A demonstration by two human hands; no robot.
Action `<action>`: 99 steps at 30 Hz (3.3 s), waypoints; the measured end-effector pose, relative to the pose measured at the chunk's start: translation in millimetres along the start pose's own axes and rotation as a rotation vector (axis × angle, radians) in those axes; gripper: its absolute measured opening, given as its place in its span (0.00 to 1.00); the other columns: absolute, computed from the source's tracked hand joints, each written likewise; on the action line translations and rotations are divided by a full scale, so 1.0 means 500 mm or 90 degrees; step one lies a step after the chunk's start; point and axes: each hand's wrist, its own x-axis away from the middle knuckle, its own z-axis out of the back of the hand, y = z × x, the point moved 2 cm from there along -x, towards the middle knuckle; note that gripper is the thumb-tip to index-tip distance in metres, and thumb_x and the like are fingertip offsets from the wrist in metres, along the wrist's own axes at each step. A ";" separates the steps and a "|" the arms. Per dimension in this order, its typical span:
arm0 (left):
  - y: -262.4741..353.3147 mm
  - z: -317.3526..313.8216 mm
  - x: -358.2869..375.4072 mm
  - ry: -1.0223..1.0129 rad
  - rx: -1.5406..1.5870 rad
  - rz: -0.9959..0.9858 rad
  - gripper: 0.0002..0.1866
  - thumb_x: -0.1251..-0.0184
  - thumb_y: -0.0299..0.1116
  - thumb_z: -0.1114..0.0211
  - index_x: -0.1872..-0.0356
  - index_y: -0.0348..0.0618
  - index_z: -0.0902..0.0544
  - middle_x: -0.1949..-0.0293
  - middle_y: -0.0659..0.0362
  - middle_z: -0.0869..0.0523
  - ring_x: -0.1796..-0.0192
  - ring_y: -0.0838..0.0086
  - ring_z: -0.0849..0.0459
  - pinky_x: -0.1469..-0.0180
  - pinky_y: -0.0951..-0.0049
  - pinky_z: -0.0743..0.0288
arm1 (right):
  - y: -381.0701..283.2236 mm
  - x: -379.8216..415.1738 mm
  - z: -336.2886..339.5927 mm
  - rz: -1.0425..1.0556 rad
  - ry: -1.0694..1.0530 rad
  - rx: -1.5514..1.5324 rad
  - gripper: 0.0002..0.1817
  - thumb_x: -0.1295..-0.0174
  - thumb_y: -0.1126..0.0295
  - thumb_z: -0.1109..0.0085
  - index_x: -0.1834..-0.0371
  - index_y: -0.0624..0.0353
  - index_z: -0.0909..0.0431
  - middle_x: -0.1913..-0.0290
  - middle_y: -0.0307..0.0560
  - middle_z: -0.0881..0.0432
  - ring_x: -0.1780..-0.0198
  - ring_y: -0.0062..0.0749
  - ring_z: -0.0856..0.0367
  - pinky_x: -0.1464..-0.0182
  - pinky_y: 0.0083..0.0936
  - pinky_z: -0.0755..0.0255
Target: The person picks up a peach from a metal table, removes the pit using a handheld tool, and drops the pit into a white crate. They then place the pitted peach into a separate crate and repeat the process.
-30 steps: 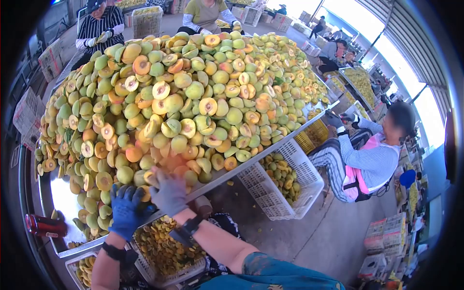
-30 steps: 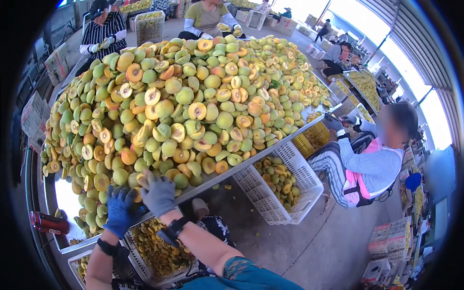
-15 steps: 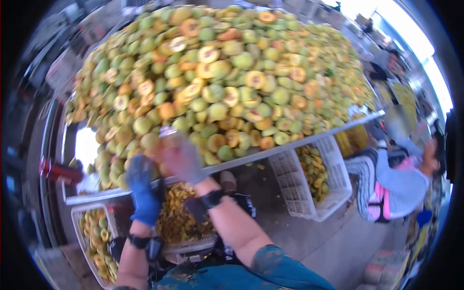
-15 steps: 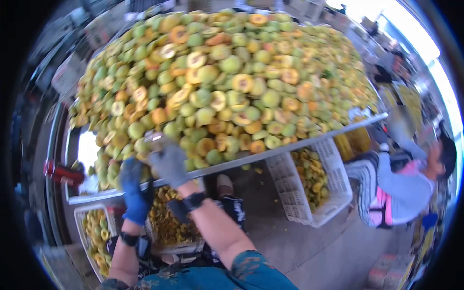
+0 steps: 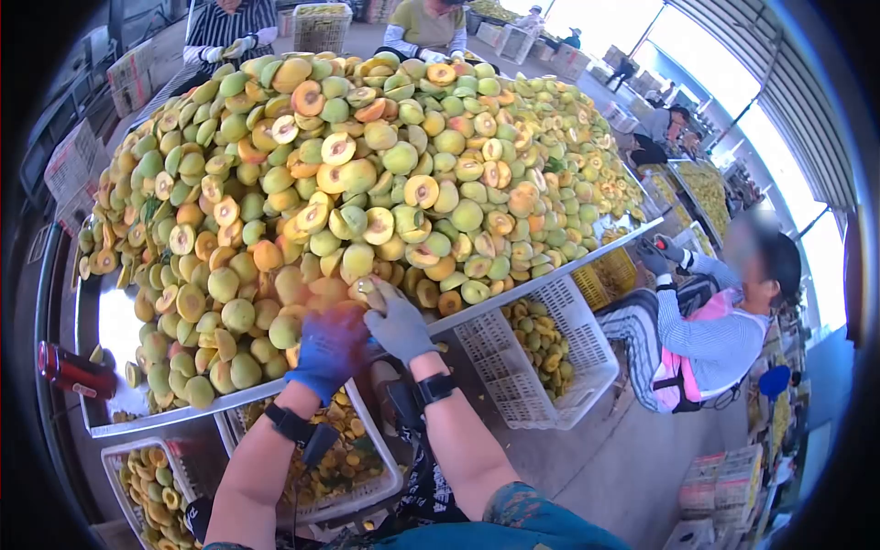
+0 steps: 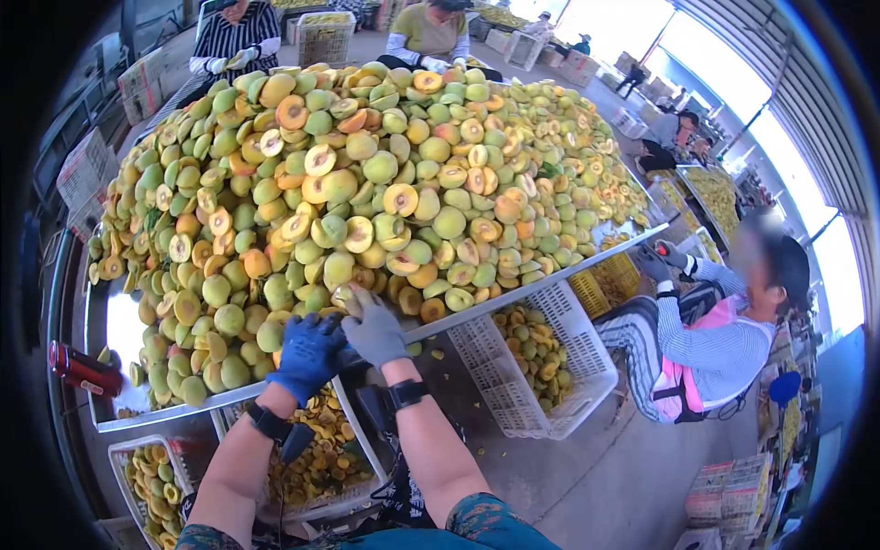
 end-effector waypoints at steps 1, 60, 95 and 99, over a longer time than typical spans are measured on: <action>-0.007 0.014 0.003 -0.004 0.003 0.022 0.21 0.46 0.51 0.32 0.53 0.54 0.17 0.45 0.57 0.19 0.46 0.57 0.24 0.42 0.48 0.36 | -0.002 -0.008 -0.013 0.014 -0.011 -0.030 0.32 0.43 0.62 0.45 0.31 0.49 0.34 0.34 0.64 0.31 0.36 0.60 0.29 0.34 0.40 0.33; 0.045 0.300 0.529 0.539 1.196 0.496 0.32 0.26 0.64 0.57 0.41 0.45 0.27 0.53 0.53 0.17 0.61 0.64 0.15 0.60 0.65 0.18 | -0.291 0.455 -0.126 0.062 -0.377 -0.220 0.17 0.35 0.60 0.38 0.55 0.63 0.27 0.70 0.52 0.20 0.71 0.43 0.19 0.64 0.35 0.25; 0.223 0.339 0.619 0.698 0.726 0.444 0.30 0.22 0.58 0.58 0.55 0.40 0.21 0.56 0.58 0.21 0.53 0.75 0.23 0.47 0.74 0.30 | -0.369 0.695 -0.138 0.445 -0.215 0.141 0.20 0.44 0.65 0.39 0.51 0.60 0.32 0.71 0.59 0.20 0.70 0.59 0.18 0.70 0.49 0.24; 0.241 0.351 0.627 0.571 0.475 0.436 0.19 0.18 0.45 0.59 0.52 0.43 0.24 0.62 0.61 0.22 0.58 0.75 0.23 0.49 0.71 0.28 | -0.346 0.682 -0.149 0.422 -0.294 0.116 0.25 0.45 0.62 0.37 0.49 0.63 0.32 0.68 0.61 0.18 0.67 0.59 0.17 0.67 0.48 0.23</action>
